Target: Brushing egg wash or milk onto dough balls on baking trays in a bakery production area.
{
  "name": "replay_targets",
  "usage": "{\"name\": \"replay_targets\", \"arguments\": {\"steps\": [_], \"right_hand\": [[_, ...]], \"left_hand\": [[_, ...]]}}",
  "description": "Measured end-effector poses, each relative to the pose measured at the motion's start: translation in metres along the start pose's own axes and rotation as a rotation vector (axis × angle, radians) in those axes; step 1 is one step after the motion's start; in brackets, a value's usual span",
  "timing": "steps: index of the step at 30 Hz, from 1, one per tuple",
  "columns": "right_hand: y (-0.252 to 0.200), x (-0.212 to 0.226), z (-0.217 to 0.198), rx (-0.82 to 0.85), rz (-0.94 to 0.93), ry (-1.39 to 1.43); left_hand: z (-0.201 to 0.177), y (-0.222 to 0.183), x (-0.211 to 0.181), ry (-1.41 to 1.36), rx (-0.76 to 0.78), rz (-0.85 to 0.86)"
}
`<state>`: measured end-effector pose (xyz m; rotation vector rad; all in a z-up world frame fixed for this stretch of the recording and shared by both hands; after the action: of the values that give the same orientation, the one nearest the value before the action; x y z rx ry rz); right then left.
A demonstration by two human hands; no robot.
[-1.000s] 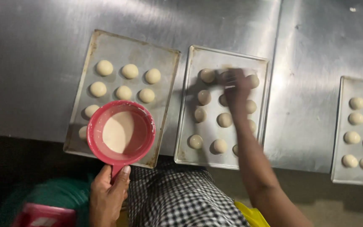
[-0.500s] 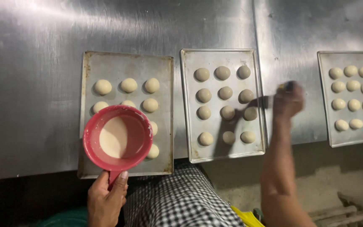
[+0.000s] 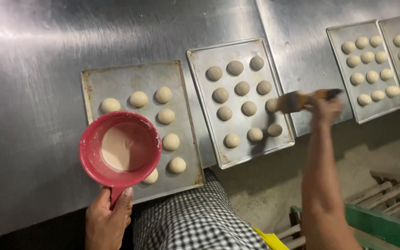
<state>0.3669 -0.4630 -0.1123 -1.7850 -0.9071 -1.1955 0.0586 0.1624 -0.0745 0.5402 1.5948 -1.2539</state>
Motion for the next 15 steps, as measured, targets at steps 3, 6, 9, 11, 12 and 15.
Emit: {"name": "replay_targets", "arguments": {"steps": [3, 6, 9, 11, 12, 15], "right_hand": [[-0.005, 0.01, -0.035, -0.397, -0.289, -0.304], [-0.058, -0.017, 0.046, -0.28, -0.448, -0.487], [-0.193, 0.022, 0.164, 0.104, -0.592, -0.404], [-0.268, 0.032, 0.197, 0.207, -0.677, -0.415], [-0.256, -0.005, 0.192, 0.321, -0.356, -0.215], [-0.213, -0.029, 0.124, 0.309, 0.059, 0.04]], "left_hand": [[-0.008, 0.002, 0.006, 0.039, 0.033, 0.005], [-0.014, 0.008, 0.014, 0.047, 0.075, 0.016], [-0.018, 0.013, 0.021, 0.03, 0.126, 0.026], [-0.019, 0.011, 0.02, 0.02, 0.153, 0.021], [-0.021, 0.007, 0.015, 0.04, 0.146, 0.036], [-0.036, 0.005, 0.026, 0.053, 0.144, 0.053]]}}
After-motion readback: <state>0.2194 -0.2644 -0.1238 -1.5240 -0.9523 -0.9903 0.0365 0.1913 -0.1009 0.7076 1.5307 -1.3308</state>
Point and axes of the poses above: each hand's wrist, its own y-axis towards the middle knuckle, its own z-axis out of the palm, x = y × z, the point moved 9 cm from there along y, towards the middle knuckle, and after that the axes turned 15 degrees about z, right-handed, at the moved point
